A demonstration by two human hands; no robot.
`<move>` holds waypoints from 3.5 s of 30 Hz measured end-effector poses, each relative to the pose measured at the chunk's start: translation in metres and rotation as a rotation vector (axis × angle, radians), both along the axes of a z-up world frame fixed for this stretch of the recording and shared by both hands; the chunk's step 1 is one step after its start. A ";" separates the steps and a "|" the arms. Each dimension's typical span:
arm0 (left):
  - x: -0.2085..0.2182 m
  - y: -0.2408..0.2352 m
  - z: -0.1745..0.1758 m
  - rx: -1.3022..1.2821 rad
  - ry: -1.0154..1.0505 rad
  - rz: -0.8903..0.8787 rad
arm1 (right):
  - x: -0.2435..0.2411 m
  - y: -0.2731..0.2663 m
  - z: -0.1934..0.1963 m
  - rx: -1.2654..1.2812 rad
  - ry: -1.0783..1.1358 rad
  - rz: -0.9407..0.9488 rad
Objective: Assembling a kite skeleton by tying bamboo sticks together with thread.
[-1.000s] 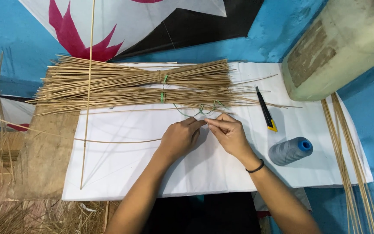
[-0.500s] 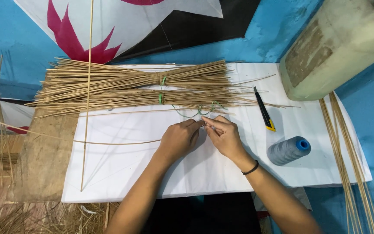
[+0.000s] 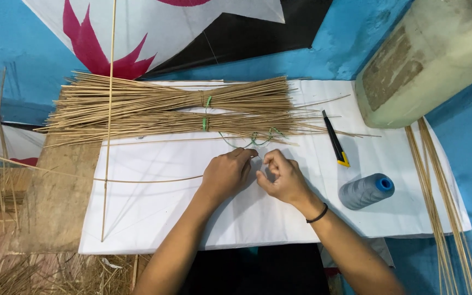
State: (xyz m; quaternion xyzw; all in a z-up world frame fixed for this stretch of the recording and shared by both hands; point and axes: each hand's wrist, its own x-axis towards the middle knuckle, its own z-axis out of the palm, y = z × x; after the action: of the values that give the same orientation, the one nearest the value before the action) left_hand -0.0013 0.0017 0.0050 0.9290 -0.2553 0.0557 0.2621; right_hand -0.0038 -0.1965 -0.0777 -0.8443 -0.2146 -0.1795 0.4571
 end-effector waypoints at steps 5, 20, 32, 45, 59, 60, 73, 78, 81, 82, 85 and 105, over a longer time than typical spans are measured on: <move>0.001 0.000 -0.002 0.036 -0.024 0.000 | -0.006 0.001 0.006 -0.101 -0.058 0.159; 0.004 -0.001 -0.002 0.097 0.032 0.024 | -0.017 0.010 0.016 -0.091 -0.353 0.221; 0.003 -0.010 -0.017 0.078 -0.085 -0.042 | 0.002 0.007 0.030 0.139 0.333 -0.043; -0.011 0.085 -0.005 -0.264 -0.498 0.167 | 0.037 -0.018 -0.013 0.420 0.391 -0.035; -0.047 0.189 0.000 -0.917 0.378 0.604 | 0.040 -0.023 -0.020 0.482 0.382 -0.110; -0.049 0.185 0.010 -0.924 0.373 0.602 | 0.036 -0.028 -0.011 0.476 0.375 -0.107; -0.079 0.223 0.112 -0.475 0.188 0.436 | -0.057 -0.075 0.109 0.222 0.593 0.003; -0.068 0.267 0.093 -0.430 0.326 0.433 | -0.078 -0.096 0.134 0.023 0.737 0.075; -0.062 0.277 0.083 -0.214 0.392 0.458 | -0.084 -0.104 0.156 -0.142 0.783 -0.058; -0.061 0.278 0.074 -0.258 0.389 0.508 | -0.083 -0.110 0.158 -0.167 0.690 -0.135; -0.056 0.282 0.041 -0.318 0.385 0.549 | -0.071 -0.142 0.151 -0.116 0.410 -0.241; -0.105 0.057 -0.017 0.000 0.006 -0.033 | 0.038 -0.190 0.073 -0.583 0.586 -0.285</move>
State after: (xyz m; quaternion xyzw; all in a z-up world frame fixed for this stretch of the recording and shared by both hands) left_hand -0.1058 0.0587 -0.0125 0.9249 -0.2697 0.0487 0.2636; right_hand 0.0343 -0.3864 -0.0049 -0.9745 0.0008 0.0744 0.2117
